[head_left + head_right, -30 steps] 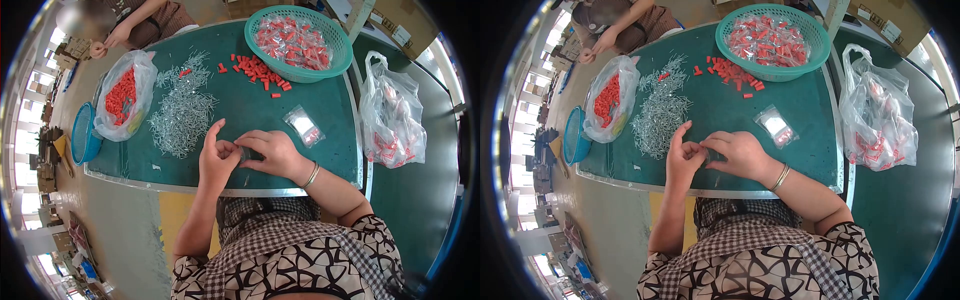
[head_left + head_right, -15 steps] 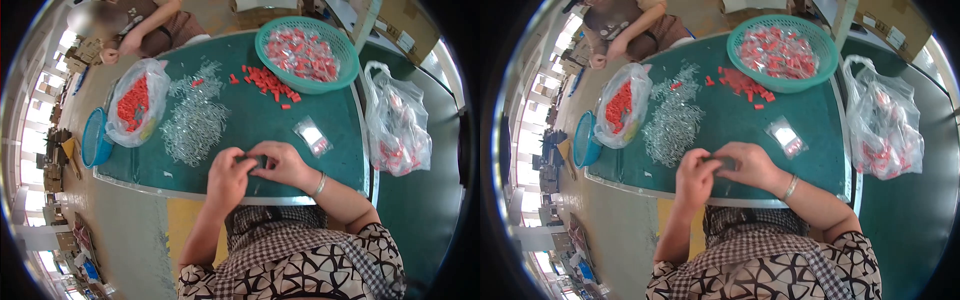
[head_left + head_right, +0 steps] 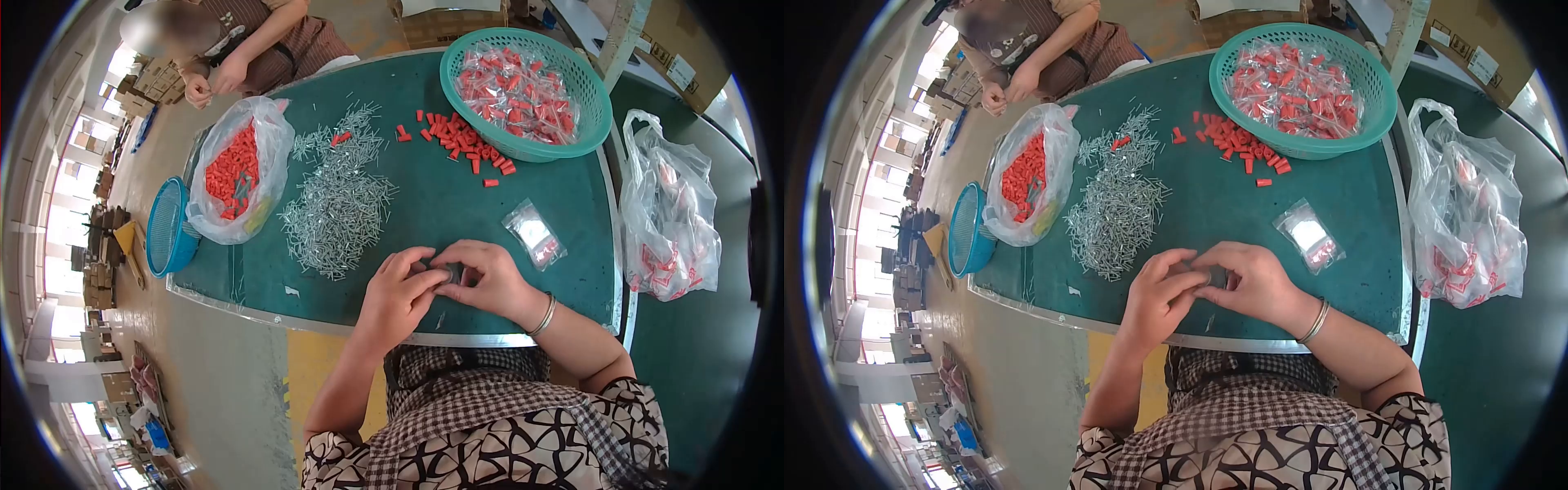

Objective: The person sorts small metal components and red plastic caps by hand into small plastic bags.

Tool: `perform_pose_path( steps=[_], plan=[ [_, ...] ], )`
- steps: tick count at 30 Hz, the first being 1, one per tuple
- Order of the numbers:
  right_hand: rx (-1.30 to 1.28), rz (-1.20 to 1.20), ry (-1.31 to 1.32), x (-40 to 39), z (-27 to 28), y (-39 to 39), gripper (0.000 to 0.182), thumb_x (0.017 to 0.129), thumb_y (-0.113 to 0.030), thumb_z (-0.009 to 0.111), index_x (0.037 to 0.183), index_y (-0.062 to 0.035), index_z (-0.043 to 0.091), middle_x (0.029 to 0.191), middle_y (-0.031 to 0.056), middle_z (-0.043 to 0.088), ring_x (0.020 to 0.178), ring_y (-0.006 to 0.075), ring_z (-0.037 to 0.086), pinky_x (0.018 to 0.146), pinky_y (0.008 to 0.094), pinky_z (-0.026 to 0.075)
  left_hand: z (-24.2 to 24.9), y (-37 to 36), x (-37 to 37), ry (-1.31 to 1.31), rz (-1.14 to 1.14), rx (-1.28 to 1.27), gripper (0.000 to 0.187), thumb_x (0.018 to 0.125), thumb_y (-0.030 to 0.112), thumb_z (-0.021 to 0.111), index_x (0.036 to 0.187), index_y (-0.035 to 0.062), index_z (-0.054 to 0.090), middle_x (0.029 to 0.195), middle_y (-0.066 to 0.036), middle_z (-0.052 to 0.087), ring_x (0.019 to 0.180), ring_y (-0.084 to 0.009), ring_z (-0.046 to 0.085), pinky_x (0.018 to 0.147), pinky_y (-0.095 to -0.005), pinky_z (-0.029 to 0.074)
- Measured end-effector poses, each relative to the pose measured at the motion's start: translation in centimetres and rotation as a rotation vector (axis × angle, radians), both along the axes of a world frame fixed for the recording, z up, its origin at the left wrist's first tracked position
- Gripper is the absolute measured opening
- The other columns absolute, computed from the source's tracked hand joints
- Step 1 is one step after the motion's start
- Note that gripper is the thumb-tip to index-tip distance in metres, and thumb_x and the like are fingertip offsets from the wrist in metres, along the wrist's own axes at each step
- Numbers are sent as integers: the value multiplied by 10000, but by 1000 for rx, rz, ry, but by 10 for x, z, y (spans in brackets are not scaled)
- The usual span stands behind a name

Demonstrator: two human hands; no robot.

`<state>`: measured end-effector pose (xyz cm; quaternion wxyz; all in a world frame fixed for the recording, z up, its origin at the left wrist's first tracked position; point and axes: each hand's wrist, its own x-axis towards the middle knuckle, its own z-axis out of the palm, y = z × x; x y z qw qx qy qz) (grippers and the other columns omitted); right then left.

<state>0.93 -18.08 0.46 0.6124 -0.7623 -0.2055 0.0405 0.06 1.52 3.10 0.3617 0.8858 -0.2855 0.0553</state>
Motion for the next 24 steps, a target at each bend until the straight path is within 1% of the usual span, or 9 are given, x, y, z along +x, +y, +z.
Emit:
perform_pose_path(
  steps=[3, 6, 8, 9, 10, 15, 18, 21, 24],
  plan=[
    [56, -41, 41, 5, 0, -2, 340, 735, -119, 821, 1044, -65, 689, 896, 37, 652, 588, 101, 569, 530, 229, 492, 7, 0, 5, 125, 20, -263, 226, 757, -42, 710, 948, 77, 718, 1113, -95, 631, 832, -219, 642, 694, -320, 525],
    [58, -53, 88, 6, -3, -3, 345, 741, -121, 825, 1057, -73, 694, 908, 25, 656, 579, 85, 546, 531, 219, 478, 8, 10, 27, 97, 168, -193, 158, 798, -23, 694, 938, 49, 714, 962, -90, 676, 771, -192, 647, 668, -294, 516],
    [46, -39, 102, 7, 3, -5, 344, 744, -121, 823, 1059, -76, 693, 917, 26, 660, 582, 85, 552, 530, 217, 482, 7, 16, 59, 89, 347, -128, 85, 831, 26, 688, 914, 19, 707, 832, -99, 679, 679, -187, 625, 628, -301, 502],
    [41, -29, 114, 6, 4, -4, 343, 745, -121, 823, 1059, -78, 693, 922, 26, 662, 583, 85, 555, 529, 216, 484, 4, 21, 80, 113, 385, -132, 82, 858, 73, 673, 896, 7, 702, 833, -117, 672, 662, -190, 622, 613, -305, 487],
    [39, -22, 111, 5, 2, -3, 344, 747, -121, 821, 1063, -79, 691, 927, 28, 664, 585, 83, 560, 528, 215, 487, 6, 22, 100, 108, 445, -65, 125, 858, 120, 679, 888, 1, 699, 839, -133, 669, 688, -229, 635, 635, -334, 485],
    [19, -6, 77, 6, 0, -4, 350, 753, -119, 814, 1075, -82, 685, 939, 31, 668, 590, 81, 584, 521, 216, 499, -18, 28, 187, -78, 454, 262, 170, 844, 176, 686, 877, 12, 715, 869, -150, 676, 832, -324, 657, 761, -413, 509],
    [23, -2, 111, 6, 1, -3, 350, 752, -117, 812, 1074, -77, 682, 945, 31, 668, 582, 90, 592, 518, 226, 505, -22, 13, 209, -38, 474, 388, 234, 809, 226, 723, 901, 11, 722, 929, -153, 689, 870, -345, 665, 794, -418, 516],
    [40, 15, 60, 6, 0, -5, 354, 747, -114, 814, 1072, -71, 679, 955, 36, 669, 575, 110, 601, 519, 236, 512, -25, 0, 219, -88, 501, 592, 263, 783, 222, 744, 907, -8, 714, 937, -185, 679, 879, -359, 665, 805, -423, 524],
    [38, 12, 30, 6, 0, -5, 361, 740, -115, 818, 1071, -70, 680, 967, 41, 671, 567, 127, 605, 520, 242, 515, -27, -6, 225, -48, 460, 679, 259, 785, 203, 741, 888, -31, 696, 942, -216, 673, 904, -379, 660, 819, -442, 525]
  ],
)
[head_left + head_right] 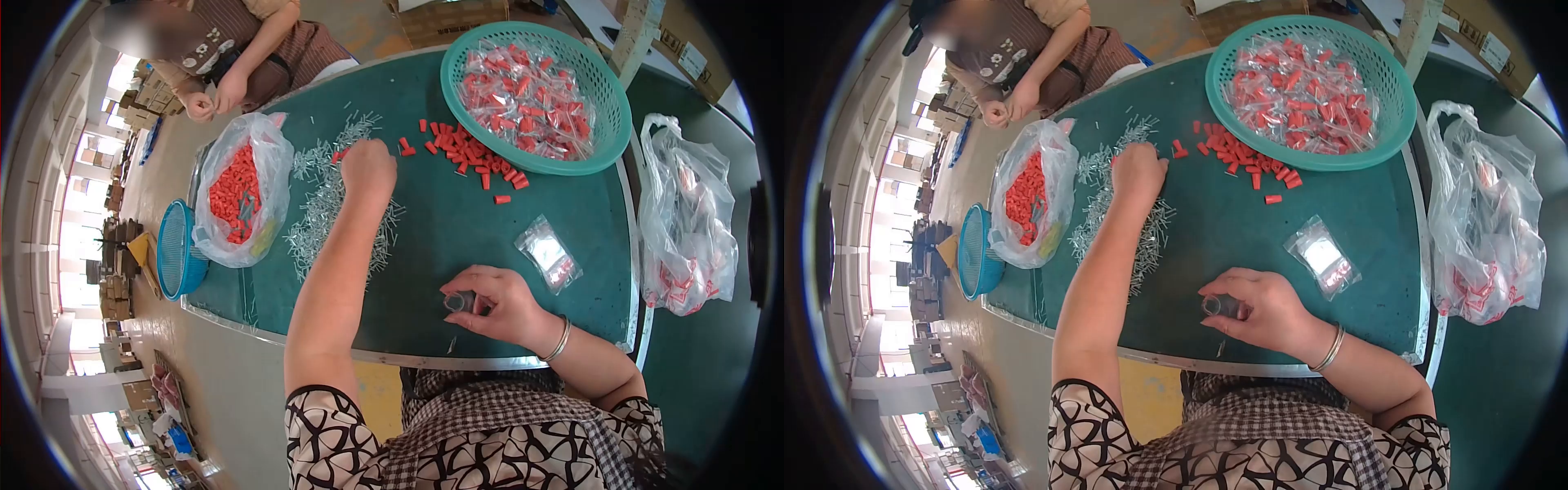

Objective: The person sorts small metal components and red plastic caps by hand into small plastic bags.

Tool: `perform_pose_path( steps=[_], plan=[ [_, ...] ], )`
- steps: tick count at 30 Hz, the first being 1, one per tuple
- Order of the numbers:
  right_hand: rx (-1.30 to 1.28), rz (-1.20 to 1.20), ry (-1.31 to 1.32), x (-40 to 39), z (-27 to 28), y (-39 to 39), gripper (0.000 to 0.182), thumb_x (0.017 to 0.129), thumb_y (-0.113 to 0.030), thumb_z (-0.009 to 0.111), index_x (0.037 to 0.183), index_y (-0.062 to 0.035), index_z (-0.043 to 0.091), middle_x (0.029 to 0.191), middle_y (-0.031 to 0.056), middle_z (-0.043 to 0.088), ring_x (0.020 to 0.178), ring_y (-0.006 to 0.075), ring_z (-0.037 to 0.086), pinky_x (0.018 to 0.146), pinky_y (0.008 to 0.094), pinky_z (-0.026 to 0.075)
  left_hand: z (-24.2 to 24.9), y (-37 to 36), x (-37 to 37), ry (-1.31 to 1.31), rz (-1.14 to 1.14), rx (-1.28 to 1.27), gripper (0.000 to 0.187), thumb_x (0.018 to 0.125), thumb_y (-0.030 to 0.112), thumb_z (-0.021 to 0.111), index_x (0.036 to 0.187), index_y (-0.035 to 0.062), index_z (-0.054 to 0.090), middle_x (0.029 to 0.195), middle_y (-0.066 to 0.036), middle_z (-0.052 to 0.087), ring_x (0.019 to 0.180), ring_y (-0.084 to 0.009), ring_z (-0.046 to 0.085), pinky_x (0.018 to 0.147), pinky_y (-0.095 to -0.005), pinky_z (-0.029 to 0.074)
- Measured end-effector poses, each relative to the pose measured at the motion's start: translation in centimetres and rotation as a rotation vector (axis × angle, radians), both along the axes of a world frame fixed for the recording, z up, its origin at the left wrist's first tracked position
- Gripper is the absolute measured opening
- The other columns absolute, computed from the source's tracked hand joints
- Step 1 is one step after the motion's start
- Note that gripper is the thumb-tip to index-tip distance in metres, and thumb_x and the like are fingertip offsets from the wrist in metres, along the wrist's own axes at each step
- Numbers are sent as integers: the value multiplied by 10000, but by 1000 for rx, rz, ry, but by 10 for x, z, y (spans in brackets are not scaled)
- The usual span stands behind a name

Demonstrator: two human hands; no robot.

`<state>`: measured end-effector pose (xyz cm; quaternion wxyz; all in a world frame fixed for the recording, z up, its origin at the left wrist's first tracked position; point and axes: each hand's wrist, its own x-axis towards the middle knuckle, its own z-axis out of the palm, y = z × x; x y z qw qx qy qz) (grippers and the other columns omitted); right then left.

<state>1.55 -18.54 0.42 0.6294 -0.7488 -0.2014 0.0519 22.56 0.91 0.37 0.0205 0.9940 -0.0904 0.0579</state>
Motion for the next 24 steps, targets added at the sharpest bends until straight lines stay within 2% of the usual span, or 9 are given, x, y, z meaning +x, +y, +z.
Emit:
perform_pose_path(
  steps=[9, 13, 16, 19, 20, 24],
  plan=[
    [-9, -18, -64, -4, 4, 1, 349, 752, -139, 804, 1072, -87, 676, 938, 48, 670, 559, 151, 601, 514, 260, 511, -13, 5, 21, -45, -247, 107, 103, 708, 64, 651, 737, -32, 677, 795, -247, 664, 795, -417, 664, 760, -486, 530],
    [-40, -22, -69, -4, 6, 1, 327, 757, -154, 798, 1054, -87, 679, 917, 43, 670, 565, 151, 596, 518, 263, 508, -1, 8, 24, 7, -181, 87, 157, 714, 83, 647, 764, -62, 680, 819, -255, 660, 787, -416, 661, 728, -457, 540],
    [-47, -50, -49, -3, 6, -1, 320, 764, -155, 792, 1055, -84, 679, 915, 34, 673, 575, 139, 589, 532, 266, 506, 4, 20, 13, -37, -91, -310, 150, 766, 72, 645, 843, -43, 702, 857, -202, 710, 731, -332, 691, 658, -368, 561],
    [-37, -61, 5, -3, 8, -2, 319, 770, -156, 786, 1062, -82, 679, 916, 26, 676, 585, 127, 582, 545, 264, 500, 7, 33, -17, 280, 126, -1145, 140, 812, 88, 664, 891, -22, 704, 813, -108, 714, 666, -180, 668, 612, -274, 541],
    [-25, -59, 35, -3, 7, -2, 322, 772, -156, 783, 1068, -80, 681, 922, 22, 678, 608, 124, 582, 561, 262, 496, 8, 37, -30, 363, 120, -1282, 140, 869, 97, 664, 959, -6, 693, 815, -47, 692, 661, -87, 627, 600, -223, 526],
    [-45, -73, 24, -2, 6, -1, 319, 769, -151, 784, 1064, -81, 688, 924, 26, 680, 651, 132, 583, 607, 267, 500, 10, 36, -82, 479, 141, -1537, 140, 921, 57, 616, 1033, -17, 657, 873, -68, 681, 668, -110, 615, 605, -253, 533]
  ],
)
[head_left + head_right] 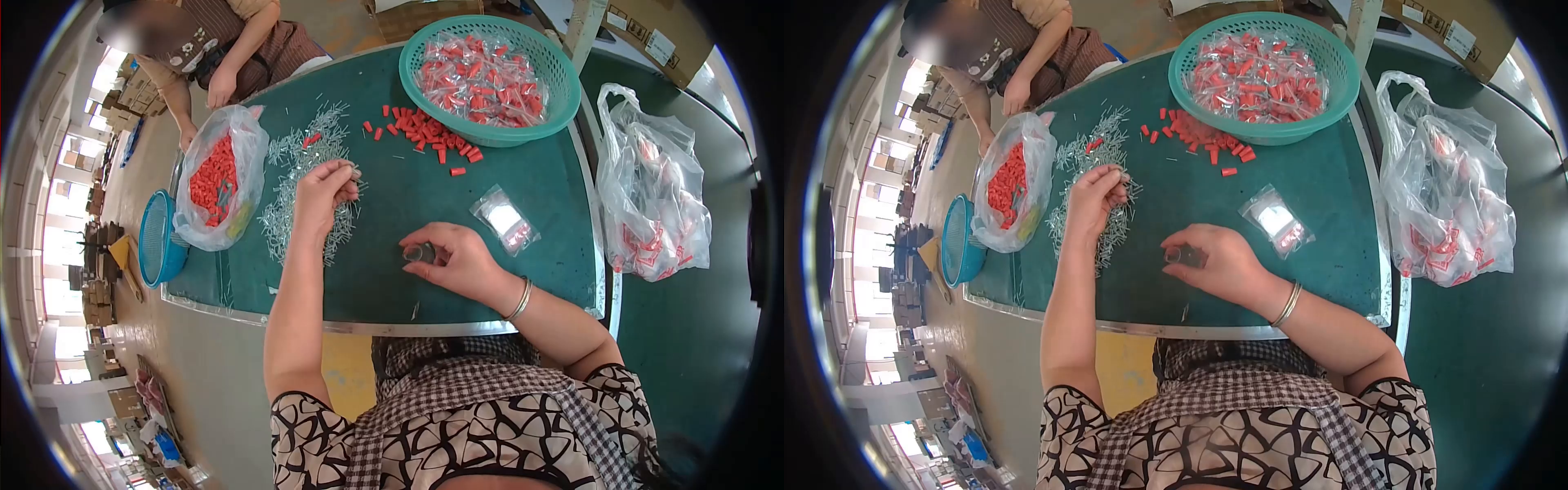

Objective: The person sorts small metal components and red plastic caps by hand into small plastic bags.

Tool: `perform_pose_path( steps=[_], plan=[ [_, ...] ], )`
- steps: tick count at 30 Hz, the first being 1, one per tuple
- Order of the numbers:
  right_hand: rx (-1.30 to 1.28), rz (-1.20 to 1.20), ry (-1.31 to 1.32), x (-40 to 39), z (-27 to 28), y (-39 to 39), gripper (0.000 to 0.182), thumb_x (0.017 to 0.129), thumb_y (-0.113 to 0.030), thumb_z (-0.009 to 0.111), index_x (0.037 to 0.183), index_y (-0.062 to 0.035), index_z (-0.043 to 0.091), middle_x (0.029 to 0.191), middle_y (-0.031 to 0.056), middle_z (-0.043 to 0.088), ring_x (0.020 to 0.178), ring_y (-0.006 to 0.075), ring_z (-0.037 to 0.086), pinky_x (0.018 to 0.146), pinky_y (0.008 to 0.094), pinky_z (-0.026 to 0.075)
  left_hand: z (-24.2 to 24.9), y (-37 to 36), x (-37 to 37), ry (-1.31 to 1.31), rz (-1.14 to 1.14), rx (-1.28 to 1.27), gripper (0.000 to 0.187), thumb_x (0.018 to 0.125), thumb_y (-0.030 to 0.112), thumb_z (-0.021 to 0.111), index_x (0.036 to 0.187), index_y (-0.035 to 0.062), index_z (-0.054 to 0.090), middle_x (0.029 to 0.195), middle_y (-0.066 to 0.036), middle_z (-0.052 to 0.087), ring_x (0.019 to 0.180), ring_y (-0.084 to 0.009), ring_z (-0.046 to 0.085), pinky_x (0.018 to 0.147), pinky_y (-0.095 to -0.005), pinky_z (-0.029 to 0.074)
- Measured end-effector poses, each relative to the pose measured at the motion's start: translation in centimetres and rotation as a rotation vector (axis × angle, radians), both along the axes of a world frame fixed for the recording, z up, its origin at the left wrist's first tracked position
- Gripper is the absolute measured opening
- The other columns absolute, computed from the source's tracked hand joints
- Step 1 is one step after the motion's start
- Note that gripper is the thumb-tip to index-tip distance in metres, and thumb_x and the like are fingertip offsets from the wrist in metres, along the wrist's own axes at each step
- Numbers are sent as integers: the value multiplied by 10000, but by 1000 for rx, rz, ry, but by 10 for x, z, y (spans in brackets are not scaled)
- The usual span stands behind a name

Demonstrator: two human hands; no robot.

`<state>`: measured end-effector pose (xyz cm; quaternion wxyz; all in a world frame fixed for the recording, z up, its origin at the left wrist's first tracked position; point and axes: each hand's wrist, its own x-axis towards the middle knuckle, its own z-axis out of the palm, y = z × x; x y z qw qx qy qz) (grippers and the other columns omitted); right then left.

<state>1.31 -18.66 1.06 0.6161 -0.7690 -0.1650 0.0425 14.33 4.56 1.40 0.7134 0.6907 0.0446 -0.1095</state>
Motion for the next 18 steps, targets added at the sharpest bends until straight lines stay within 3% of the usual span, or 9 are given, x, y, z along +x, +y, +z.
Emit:
perform_pose_path(
  steps=[4, 8, 15, 18],
  plan=[
    [-33, -38, 79, 3, -2, 1, 331, 756, -155, 793, 1066, -88, 700, 940, 25, 690, 651, 132, 573, 616, 268, 497, 8, -6, -49, 7, -18, -44, 126, 918, 35, 606, 1011, -26, 662, 882, -82, 683, 664, -111, 610, 611, -250, 519],
    [-24, -73, 73, 6, -13, 2, 350, 746, -162, 802, 1076, -99, 703, 939, 15, 691, 640, 123, 540, 621, 263, 495, 30, -23, -93, -84, -156, 97, 117, 898, 6, 605, 975, -49, 675, 852, -68, 684, 658, -91, 598, 612, -233, 500],
    [-60, -66, 51, 3, -7, 2, 363, 735, -162, 811, 1078, -103, 707, 942, 11, 691, 638, 122, 532, 621, 261, 493, 38, -45, -119, -249, -200, 437, 73, 863, 21, 676, 925, -7, 704, 777, -13, 666, 674, -58, 608, 602, -216, 479],
    [-46, -59, 50, 4, -10, 2, 362, 737, -162, 811, 1077, -96, 706, 939, 22, 690, 636, 121, 529, 619, 263, 493, 29, -49, -119, -374, -218, 531, 94, 846, 15, 691, 936, -9, 697, 822, -47, 672, 695, -101, 626, 615, -237, 493]
  ],
)
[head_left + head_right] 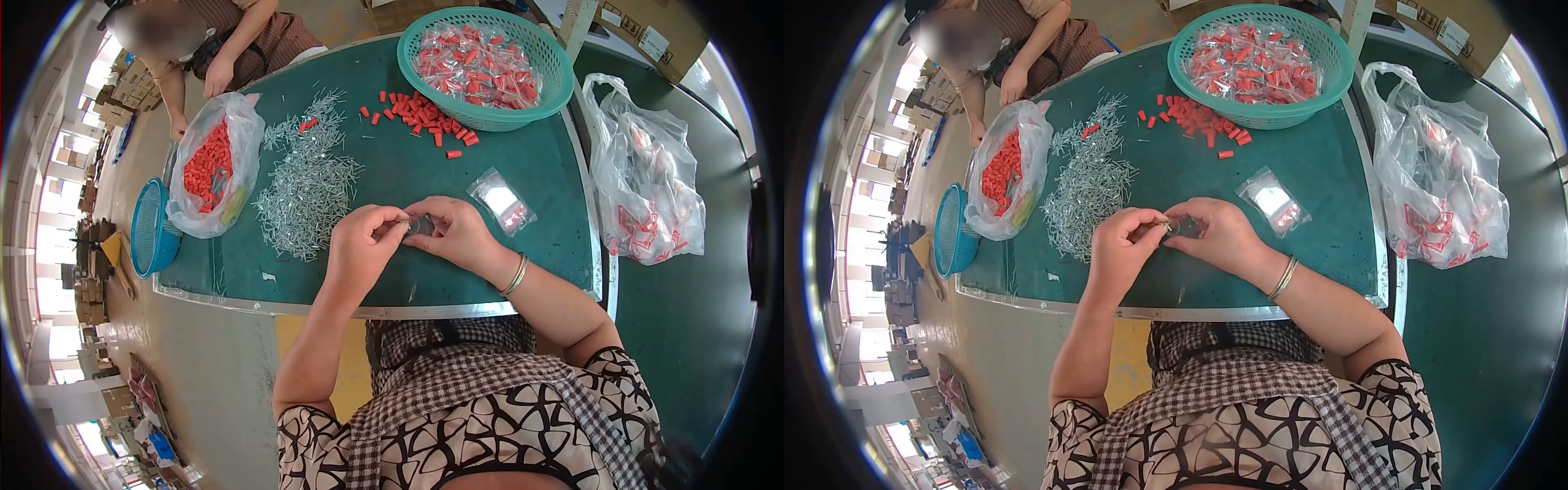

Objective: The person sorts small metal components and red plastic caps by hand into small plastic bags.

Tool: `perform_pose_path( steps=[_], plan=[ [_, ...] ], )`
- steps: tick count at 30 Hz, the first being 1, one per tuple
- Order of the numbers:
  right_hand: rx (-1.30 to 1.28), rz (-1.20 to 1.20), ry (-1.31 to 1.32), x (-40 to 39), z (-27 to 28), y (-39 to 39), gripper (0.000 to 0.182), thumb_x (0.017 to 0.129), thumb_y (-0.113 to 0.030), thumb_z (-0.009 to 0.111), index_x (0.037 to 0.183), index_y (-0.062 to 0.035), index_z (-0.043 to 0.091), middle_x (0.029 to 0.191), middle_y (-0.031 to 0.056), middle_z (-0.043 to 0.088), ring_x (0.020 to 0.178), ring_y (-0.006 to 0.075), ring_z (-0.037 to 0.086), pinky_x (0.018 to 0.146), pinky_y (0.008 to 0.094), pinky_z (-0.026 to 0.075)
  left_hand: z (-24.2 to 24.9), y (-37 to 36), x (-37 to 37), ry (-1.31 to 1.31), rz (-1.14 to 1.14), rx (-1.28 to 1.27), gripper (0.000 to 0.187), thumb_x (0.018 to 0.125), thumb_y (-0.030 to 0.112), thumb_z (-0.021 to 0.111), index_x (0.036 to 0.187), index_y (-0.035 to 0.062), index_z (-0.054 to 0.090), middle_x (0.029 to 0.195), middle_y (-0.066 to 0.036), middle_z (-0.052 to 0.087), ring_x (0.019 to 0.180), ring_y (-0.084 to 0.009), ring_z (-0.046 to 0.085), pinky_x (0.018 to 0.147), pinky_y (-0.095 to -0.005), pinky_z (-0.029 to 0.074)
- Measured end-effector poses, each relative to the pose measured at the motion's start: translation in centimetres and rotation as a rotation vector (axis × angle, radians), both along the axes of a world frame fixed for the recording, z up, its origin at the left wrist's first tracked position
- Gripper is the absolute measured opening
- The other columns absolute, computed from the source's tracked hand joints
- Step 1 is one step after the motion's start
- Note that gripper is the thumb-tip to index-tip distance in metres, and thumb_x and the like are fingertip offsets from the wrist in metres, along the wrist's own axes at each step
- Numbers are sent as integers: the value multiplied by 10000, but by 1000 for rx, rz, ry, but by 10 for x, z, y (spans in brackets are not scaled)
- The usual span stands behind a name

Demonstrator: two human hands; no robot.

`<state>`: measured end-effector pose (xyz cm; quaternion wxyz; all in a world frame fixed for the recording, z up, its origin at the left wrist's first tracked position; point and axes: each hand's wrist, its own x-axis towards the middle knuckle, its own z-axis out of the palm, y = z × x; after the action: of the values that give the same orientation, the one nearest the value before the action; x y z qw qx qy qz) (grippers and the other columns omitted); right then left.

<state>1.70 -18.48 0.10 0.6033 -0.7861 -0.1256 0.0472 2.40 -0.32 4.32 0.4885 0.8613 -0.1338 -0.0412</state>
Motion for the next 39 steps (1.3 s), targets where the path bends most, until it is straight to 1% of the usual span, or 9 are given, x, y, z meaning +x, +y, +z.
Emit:
perform_pose_path(
  steps=[4, 10, 14, 17, 23, 26, 29, 30, 39],
  plan=[
    [47, -9, -46, 0, -9, 2, 363, 738, -157, 811, 1077, -84, 703, 928, 26, 687, 628, 119, 522, 603, 263, 485, -2, -2, -1, -31, -34, -1, 115, 841, 5, 688, 956, -1, 694, 864, -69, 672, 713, -128, 634, 630, -252, 501],
    [18, 24, -56, -2, 0, 0, 356, 744, -141, 808, 1078, -80, 701, 914, 10, 685, 606, 106, 503, 583, 260, 471, 4, 6, 3, -113, -20, -20, 107, 856, -31, 666, 960, -20, 684, 843, -31, 655, 675, -75, 594, 623, -212, 477],
    [52, 19, -42, -1, 7, -2, 352, 753, -135, 803, 1087, -89, 701, 920, 4, 685, 605, 90, 510, 578, 247, 471, 0, 11, 10, -73, 58, -36, 96, 864, -13, 665, 957, -12, 690, 813, -18, 641, 657, -68, 579, 610, -207, 462],
    [108, 0, -86, -2, 4, 0, 357, 748, -80, 810, 1087, -71, 697, 927, 3, 687, 554, 48, 407, 502, 217, 368, -12, 17, 24, -12, 112, -18, 96, 872, 4, 660, 958, 1, 702, 787, -14, 651, 648, -68, 577, 607, -212, 462],
    [98, 14, -75, -2, 9, -3, 354, 751, -71, 803, 1089, -71, 695, 932, 5, 689, 548, 42, 435, 498, 210, 380, -23, 13, 64, 76, 160, 25, 125, 881, 77, 666, 971, 2, 711, 769, -25, 672, 637, -68, 588, 609, -222, 469],
    [83, 44, -60, -3, 12, -3, 332, 768, -138, 789, 1083, -89, 695, 922, 11, 683, 607, 98, 564, 563, 246, 487, -41, 9, 111, -112, 170, 190, 164, 856, 123, 666, 987, 38, 715, 860, -127, 683, 730, -225, 653, 681, -320, 515],
    [63, 57, -128, -2, 8, -3, 323, 768, -137, 789, 1073, -85, 694, 912, 16, 682, 593, 110, 573, 546, 254, 491, -51, -4, 158, -435, 165, 358, 170, 851, 129, 646, 993, 59, 708, 906, -174, 663, 811, -335, 655, 728, -403, 524],
    [84, 51, -141, -2, 6, -1, 349, 748, -94, 809, 1078, -76, 696, 912, 13, 683, 558, 64, 500, 509, 210, 430, -49, -9, 167, -441, 173, 431, 165, 847, 125, 645, 981, 53, 710, 926, -174, 661, 843, -344, 651, 756, -417, 520],
    [73, 8, -93, 4, 9, -5, 346, 751, -145, 812, 1070, -80, 692, 916, 29, 679, 629, 120, 577, 572, 251, 493, -65, -20, 208, -502, 61, 785, 122, 816, 98, 604, 873, 39, 695, 863, -183, 638, 852, -402, 627, 774, -479, 510]
  ],
)
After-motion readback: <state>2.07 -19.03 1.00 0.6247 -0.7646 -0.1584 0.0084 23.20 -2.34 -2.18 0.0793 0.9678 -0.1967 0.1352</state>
